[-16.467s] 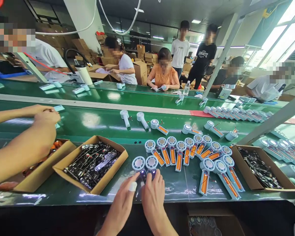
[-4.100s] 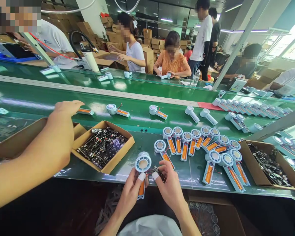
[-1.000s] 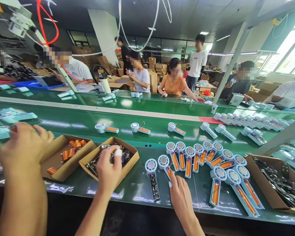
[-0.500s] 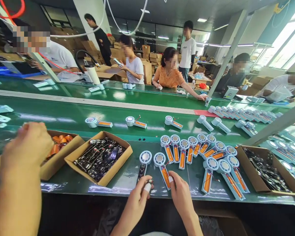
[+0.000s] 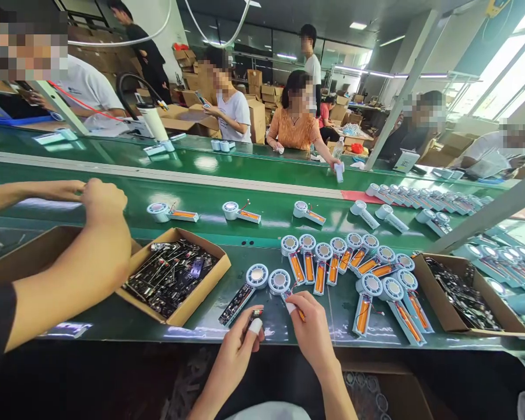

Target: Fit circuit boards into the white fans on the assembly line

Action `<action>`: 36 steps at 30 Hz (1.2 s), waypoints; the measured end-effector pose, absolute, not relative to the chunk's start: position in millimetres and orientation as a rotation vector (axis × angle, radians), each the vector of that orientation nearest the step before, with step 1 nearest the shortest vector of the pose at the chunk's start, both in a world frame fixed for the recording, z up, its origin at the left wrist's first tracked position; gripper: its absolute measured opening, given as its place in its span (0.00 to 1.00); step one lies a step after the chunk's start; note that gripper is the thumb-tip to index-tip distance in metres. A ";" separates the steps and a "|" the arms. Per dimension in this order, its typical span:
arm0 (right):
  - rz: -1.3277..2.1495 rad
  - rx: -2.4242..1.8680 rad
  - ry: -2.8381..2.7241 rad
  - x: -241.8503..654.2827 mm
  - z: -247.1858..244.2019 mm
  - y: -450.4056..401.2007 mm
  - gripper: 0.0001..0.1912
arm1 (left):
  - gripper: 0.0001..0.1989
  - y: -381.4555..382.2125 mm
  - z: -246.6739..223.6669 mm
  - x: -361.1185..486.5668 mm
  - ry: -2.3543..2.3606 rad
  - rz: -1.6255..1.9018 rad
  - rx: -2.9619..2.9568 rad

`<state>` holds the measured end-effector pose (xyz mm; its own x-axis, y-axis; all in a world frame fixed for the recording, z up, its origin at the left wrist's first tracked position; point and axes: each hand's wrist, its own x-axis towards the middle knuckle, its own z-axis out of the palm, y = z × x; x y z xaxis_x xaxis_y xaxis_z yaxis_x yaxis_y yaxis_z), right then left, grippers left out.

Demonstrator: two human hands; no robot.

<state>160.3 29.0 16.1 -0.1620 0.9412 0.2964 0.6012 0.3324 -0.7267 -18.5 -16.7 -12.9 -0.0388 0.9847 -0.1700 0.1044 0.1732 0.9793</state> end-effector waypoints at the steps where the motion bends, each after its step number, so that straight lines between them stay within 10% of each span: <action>1: 0.569 -1.325 -1.898 158.9 15.4 27.9 0.14 | 0.23 -15.4 -13.9 -16.8 1.390 1.061 1.110; 17: 0.947 -1.316 -1.758 138.4 13.7 16.9 0.12 | 0.11 -2.6 -14.2 -12.1 1.379 1.198 1.395; 36: 0.499 -1.207 -2.056 125.5 -4.7 10.6 0.17 | 0.21 2.2 -7.1 -21.0 1.286 1.080 0.797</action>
